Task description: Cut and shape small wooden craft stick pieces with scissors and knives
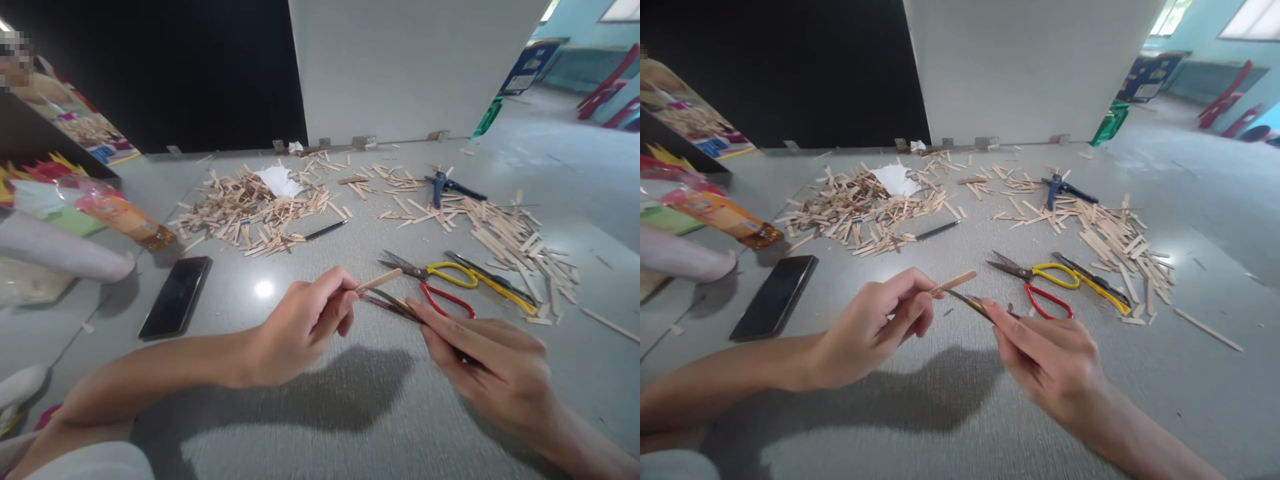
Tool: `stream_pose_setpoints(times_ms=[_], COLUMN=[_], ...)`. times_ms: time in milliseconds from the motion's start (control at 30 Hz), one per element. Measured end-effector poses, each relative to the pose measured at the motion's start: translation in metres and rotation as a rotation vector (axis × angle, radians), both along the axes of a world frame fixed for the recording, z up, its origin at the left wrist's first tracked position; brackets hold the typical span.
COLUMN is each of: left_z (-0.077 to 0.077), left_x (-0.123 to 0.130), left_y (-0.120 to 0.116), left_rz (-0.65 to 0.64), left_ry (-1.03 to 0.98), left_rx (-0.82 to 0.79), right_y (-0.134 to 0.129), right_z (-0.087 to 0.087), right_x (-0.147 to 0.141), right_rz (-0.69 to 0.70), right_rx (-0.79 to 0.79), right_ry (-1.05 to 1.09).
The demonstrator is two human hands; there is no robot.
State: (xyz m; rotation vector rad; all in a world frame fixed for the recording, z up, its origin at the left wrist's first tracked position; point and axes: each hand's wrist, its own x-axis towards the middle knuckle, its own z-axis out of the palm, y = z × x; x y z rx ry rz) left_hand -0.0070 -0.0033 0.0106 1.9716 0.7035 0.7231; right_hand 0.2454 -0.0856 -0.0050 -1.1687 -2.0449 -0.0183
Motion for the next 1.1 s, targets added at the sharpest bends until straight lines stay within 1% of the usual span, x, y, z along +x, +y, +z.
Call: stream_pose_setpoints(times_ms=[100, 167, 300, 400, 500, 567, 733, 833, 900, 967, 1100], left_z=[0.003, 0.003, 0.004, 0.005, 0.007, 0.009, 0.011, 0.011, 0.010, 0.008, 0.004], left_x=[-0.002, -0.002, -0.001, -0.003, -0.005, -0.006, -0.003, 0.000, 0.002, 0.003, 0.005], left_y=[0.004, 0.004, 0.003, 0.004, 0.007, 0.007, 0.003, -0.002, -0.004, -0.006, -0.007], left_rz=[-0.016, -0.007, 0.008, -0.027, -0.100, -0.128, -0.134, -0.117, -0.111, -0.112, -0.114], left_ry=[0.051, 0.068, 0.072, 0.077, 0.100, 0.108, 0.004, -0.071, -0.113, -0.163, -0.271], left_rx=[0.096, 0.131, 0.148, 0.130, 0.054, -0.035, -0.314, -0.436, -0.493, -0.533, -0.572], right_y=[0.000, 0.000, -0.003, -0.004, -0.003, -0.001, 0.008, 0.012, 0.012, 0.011, 0.006], right_z=[0.002, 0.004, 0.005, 0.007, 0.008, 0.008, 0.010, 0.009, 0.006, 0.002, -0.008], right_x=[0.004, 0.005, 0.005, 0.006, 0.009, 0.011, 0.015, 0.012, 0.008, 0.004, 0.000], right_rz=[0.008, 0.031, 0.030, 0.025, 0.054, 0.084, 0.086, 0.096, 0.086, 0.094, 0.134], right_rx=[0.040, 0.062, 0.051, -0.003, -0.059, -0.111, -0.266, -0.330, -0.295, -0.214, -0.067], right_ry=[-0.089, -0.119, -0.107, -0.081, -0.031, 0.028, 0.144, 0.181, 0.206, 0.218, 0.158])
